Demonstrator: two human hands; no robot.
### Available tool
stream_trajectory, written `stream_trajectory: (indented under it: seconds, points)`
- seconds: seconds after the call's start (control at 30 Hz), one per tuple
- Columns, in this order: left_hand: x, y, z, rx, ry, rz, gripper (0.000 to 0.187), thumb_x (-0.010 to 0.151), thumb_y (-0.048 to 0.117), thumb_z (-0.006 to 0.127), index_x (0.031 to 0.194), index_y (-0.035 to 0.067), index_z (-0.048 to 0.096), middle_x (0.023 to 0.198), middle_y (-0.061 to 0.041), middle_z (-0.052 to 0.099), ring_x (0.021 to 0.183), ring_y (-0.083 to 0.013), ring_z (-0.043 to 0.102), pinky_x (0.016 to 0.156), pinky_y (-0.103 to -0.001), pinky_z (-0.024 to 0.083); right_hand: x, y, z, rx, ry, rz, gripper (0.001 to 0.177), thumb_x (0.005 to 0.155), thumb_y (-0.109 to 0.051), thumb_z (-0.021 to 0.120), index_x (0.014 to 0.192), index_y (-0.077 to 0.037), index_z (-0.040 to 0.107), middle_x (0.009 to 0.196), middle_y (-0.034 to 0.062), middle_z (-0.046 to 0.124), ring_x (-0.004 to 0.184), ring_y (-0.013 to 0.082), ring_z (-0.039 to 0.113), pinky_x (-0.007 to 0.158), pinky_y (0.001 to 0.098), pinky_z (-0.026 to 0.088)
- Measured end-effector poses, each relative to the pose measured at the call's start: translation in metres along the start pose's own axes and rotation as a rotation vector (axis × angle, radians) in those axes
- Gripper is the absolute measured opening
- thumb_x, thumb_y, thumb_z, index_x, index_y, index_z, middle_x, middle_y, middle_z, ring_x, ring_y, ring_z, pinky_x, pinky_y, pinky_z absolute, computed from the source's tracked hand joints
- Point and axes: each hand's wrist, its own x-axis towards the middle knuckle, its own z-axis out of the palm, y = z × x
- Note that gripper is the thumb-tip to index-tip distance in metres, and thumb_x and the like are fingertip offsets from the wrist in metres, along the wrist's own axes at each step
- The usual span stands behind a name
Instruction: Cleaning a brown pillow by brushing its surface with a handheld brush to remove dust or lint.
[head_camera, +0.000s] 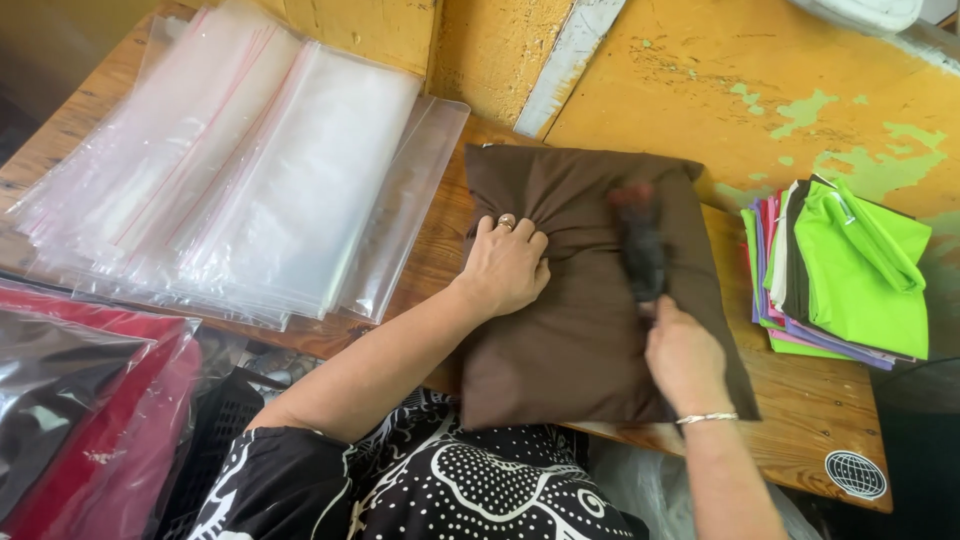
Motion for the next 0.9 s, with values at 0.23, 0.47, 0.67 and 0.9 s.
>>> stream_trajectory:
  seconds: [0.23, 0.47, 0.67, 0.9]
  points:
    - [0.008, 0.011, -0.063, -0.113, 0.024, -0.074, 0.026, 0.079, 0.034, 0.066, 0.092, 0.013, 0.060, 0.100, -0.007, 0.048, 0.104, -0.0314, 0.042, 0.087, -0.046, 0.034, -0.012, 0.086, 0.022, 0.121, -0.245, 0.346, 0.046, 0.098, -0.040, 0.045, 0.134, -0.022, 0.068, 0.106, 0.0220, 0.080, 0.108, 0.0436, 0.074, 0.086, 0.0569, 0.059]
    - [0.024, 0.009, -0.057, 0.005, -0.353, -0.097, 0.073, 0.100, 0.064, 0.039, 0.158, 0.019, 0.037, 0.170, -0.015, 0.020, 0.155, -0.0502, 0.005, 0.118, -0.077, 0.000, -0.032, -0.058, -0.066, 0.259, 0.260, -0.151, 0.044, 0.097, -0.018, 0.054, 0.138, -0.004, 0.062, 0.102, 0.0226, 0.072, 0.090, 0.0421, 0.072, 0.075, 0.0505, 0.058]
    - [0.020, 0.001, -0.039, 0.170, -0.343, -0.101, 0.048, 0.093, 0.047, 0.043, 0.119, 0.015, 0.066, 0.119, -0.009, 0.069, 0.122, -0.0337, 0.055, 0.103, -0.060, 0.029, 0.025, -0.042, -0.011, 0.124, 0.165, -0.242, 0.045, 0.097, -0.024, 0.051, 0.139, -0.009, 0.060, 0.094, 0.0146, 0.073, 0.082, 0.0364, 0.074, 0.069, 0.0484, 0.061]
    - [0.005, 0.014, 0.000, -0.004, -0.156, -0.119, 0.046, 0.095, 0.048, 0.049, 0.080, 0.010, 0.070, 0.070, -0.014, 0.069, 0.078, -0.0369, 0.070, 0.062, -0.050, 0.051, 0.042, 0.073, 0.024, 0.150, -0.041, 0.264, 0.041, 0.103, -0.031, 0.049, 0.136, -0.011, 0.063, 0.103, 0.0225, 0.076, 0.099, 0.0448, 0.075, 0.078, 0.0566, 0.060]
